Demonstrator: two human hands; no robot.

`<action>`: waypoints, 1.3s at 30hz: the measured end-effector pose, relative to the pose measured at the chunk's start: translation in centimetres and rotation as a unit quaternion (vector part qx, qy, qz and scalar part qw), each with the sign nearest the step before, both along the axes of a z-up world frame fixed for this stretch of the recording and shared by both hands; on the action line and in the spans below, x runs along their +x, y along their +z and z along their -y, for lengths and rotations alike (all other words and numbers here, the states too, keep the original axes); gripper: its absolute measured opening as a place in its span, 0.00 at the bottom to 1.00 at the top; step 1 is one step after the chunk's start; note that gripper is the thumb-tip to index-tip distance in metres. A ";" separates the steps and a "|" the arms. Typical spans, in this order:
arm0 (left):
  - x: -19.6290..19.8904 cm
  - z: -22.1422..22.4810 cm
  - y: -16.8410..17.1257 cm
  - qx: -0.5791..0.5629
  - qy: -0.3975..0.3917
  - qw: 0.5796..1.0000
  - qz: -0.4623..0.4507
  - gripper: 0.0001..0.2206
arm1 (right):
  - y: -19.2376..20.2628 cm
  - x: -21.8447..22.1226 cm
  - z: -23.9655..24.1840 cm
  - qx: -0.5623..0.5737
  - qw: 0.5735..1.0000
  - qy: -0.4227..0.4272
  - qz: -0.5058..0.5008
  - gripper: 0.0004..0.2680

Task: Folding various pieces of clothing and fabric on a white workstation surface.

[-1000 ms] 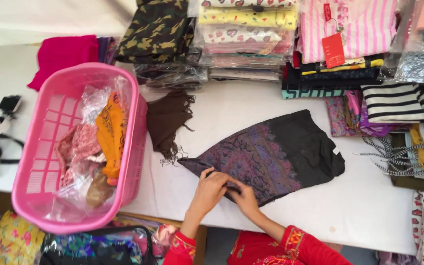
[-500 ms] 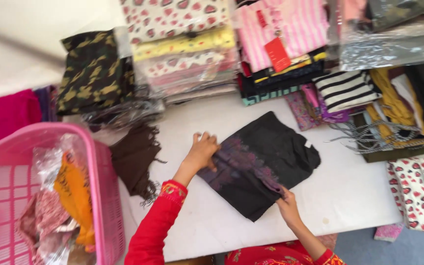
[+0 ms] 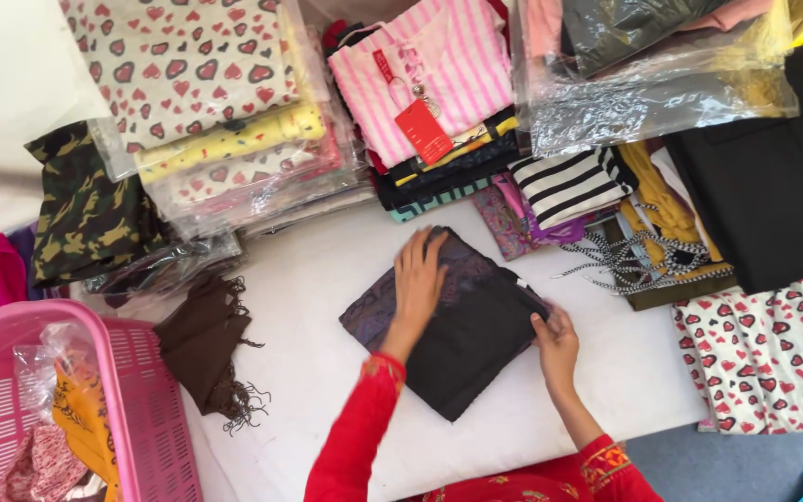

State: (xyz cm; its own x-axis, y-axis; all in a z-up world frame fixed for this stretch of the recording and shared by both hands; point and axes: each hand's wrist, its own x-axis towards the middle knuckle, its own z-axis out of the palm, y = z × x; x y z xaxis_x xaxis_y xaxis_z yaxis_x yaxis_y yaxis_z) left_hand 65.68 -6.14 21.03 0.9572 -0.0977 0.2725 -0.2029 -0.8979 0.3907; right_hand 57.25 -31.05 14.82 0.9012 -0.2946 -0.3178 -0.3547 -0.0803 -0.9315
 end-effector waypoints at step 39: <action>-27.8 7.3 -12.3 -0.616 0.459 0.634 -0.088 0.29 | -7.0 1.8 7.7 -0.181 0.886 0.421 -0.066 0.24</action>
